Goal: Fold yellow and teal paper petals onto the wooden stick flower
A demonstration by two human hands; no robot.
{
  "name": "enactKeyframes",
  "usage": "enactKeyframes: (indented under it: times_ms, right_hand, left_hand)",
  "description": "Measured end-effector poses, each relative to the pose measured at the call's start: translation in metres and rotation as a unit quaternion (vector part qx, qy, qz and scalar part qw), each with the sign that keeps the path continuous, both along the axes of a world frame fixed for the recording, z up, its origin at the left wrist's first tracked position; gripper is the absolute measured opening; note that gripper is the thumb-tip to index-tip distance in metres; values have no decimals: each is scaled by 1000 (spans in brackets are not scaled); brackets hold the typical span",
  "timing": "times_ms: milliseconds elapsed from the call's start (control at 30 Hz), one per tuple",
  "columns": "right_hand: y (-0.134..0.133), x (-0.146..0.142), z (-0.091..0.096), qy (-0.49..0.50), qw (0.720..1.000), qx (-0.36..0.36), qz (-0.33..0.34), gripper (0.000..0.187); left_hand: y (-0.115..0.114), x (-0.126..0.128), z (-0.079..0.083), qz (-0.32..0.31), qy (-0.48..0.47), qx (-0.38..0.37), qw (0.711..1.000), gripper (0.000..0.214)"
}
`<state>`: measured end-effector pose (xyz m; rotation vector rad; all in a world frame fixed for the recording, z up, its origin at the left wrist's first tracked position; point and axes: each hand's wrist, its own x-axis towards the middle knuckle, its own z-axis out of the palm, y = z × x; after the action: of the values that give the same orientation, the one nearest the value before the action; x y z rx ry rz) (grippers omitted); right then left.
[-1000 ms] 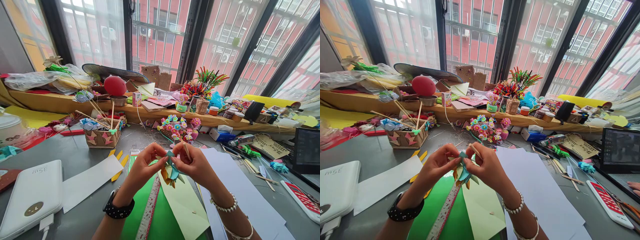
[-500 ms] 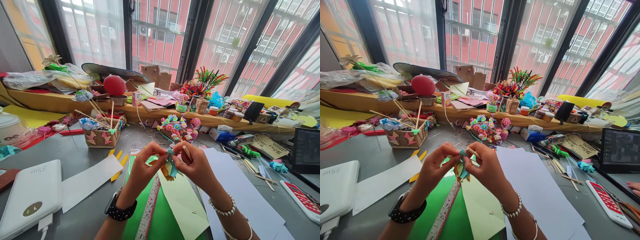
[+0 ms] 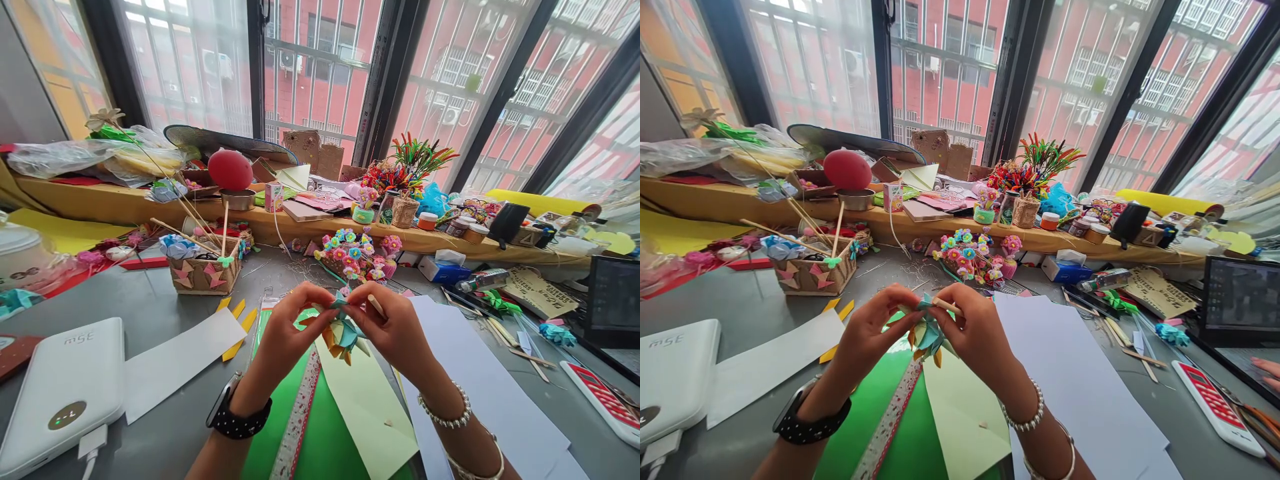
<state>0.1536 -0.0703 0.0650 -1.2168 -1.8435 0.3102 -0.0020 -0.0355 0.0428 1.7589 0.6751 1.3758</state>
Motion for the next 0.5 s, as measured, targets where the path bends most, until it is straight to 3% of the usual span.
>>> enactKeyframes:
  times_ms: [367,500]
  right_hand:
    - [3,-2,-4,-48,991,127,-9,5]
    - [2,0,-1,-14,998,63,5,5]
  left_hand:
    - [3,-3,1,-102,-14,-149,983,16]
    - [3,-4,1,-103,-24,-161,981,17]
